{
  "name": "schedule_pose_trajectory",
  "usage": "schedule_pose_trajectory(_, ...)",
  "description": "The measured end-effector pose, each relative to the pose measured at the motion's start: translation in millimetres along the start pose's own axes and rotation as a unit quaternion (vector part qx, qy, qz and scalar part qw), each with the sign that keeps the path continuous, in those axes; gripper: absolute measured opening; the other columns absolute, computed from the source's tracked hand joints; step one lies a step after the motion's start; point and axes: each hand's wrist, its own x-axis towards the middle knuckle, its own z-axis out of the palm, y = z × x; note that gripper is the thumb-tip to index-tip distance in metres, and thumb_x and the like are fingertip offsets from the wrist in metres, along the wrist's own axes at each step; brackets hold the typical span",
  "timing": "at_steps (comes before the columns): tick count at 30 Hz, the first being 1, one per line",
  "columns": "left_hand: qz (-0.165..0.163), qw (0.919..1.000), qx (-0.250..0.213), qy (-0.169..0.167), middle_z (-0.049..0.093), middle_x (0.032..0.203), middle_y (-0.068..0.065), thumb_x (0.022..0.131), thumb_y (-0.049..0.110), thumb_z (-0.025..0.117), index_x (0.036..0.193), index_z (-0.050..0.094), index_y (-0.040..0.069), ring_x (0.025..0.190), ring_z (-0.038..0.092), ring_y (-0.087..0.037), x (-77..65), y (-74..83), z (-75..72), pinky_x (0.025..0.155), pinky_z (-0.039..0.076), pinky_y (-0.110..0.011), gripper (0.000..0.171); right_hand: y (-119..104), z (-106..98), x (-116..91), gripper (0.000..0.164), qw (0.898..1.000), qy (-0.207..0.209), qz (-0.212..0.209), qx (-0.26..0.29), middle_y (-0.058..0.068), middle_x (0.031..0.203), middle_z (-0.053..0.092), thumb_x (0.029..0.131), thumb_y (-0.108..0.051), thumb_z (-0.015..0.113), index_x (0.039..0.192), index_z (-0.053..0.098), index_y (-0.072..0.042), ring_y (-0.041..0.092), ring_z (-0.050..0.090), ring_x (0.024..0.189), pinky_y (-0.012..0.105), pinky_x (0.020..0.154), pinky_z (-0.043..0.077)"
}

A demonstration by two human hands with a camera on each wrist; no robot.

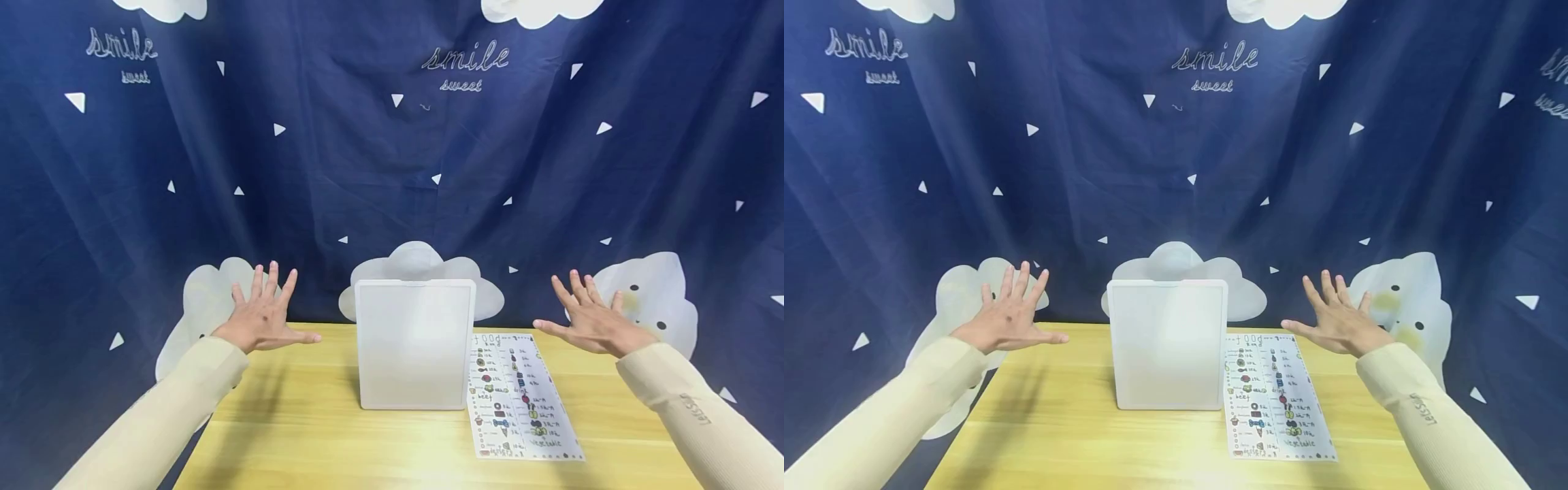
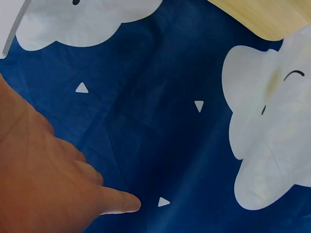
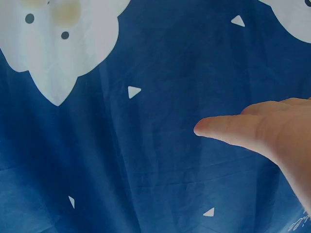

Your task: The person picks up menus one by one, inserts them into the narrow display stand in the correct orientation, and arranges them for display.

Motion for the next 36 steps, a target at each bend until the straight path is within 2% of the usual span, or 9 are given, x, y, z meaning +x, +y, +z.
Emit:
schedule_pose_trajectory(10,0.005,0.9995,-0.023,-0.021,-0.005,0.159,-0.034,0.069,0.088,0.06,0.159,0.009,0.003,0.145,-0.007,-0.055,-1.5,13.1,9.7,0.103,0.002,-0.08,0.134,4,11,-2,0.105,1.0,0.003,0.003,-0.01,0.036,0.158,-0.01,0.093,-0.07,0.048,0.158,0.006,0.001,0.058,-0.003,0.143,0.082,0.095,-0.013)
schedule_pose_trajectory(18,0.014,0.9981,-0.054,-0.026,-0.006,0.161,-0.032,0.069,0.084,0.063,0.159,0.006,0.003,0.146,-0.006,-0.052,-0.5,23.7,19.4,0.107,0.007,-0.077,0.134,10,22,-7,0.103,1.0,0.003,0.006,-0.002,0.036,0.158,-0.008,0.094,-0.068,0.047,0.158,0.005,0.001,0.055,-0.004,0.144,0.084,0.095,-0.01)
schedule_pose_trajectory(21,0.024,0.9978,-0.059,-0.021,-0.002,0.161,-0.032,0.068,0.085,0.063,0.159,0.008,0.001,0.147,-0.001,-0.051,-0.2,27.9,23.7,0.108,0.013,-0.074,0.135,13,24,-9,0.103,1.0,0.004,0.008,0.005,0.036,0.158,-0.009,0.094,-0.068,0.048,0.158,0.006,0.001,0.054,-0.005,0.145,0.083,0.095,-0.01)
schedule_pose_trajectory(26,0.03,0.9971,-0.063,-0.032,0.007,0.161,-0.032,0.066,0.09,0.057,0.158,0.011,-0.003,0.148,0.01,-0.048,0.5,34.5,27.9,0.111,0.018,-0.069,0.139,17,30,-11,0.102,1.0,0.007,0.006,0.023,0.035,0.158,-0.012,0.095,-0.066,0.049,0.158,0.005,0.002,0.054,-0.007,0.144,0.083,0.096,-0.01)
schedule_pose_trajectory(31,0.042,0.9949,-0.081,-0.042,0.021,0.157,-0.033,0.069,0.086,0.06,0.154,0.018,-0.009,0.145,0.023,-0.046,1.8,38.7,32.4,0.113,0.024,-0.061,0.135,19,37,-11,0.1,0.999,0.002,0.001,0.048,0.036,0.158,-0.011,0.096,-0.061,0.05,0.158,0.003,0.001,0.054,-0.007,0.145,0.083,0.097,-0.004)
schedule_pose_trajectory(36,0.045,0.9929,-0.1,-0.045,0.031,0.154,-0.032,0.071,0.084,0.062,0.152,0.023,-0.011,0.14,0.035,-0.045,3.3,41.0,37.5,0.11,0.033,-0.057,0.13,20,41,-12,0.1,0.998,-0.001,0.001,0.063,0.037,0.157,-0.009,0.096,-0.06,0.051,0.158,0.002,0.002,0.055,-0.004,0.144,0.082,0.099,0.001)
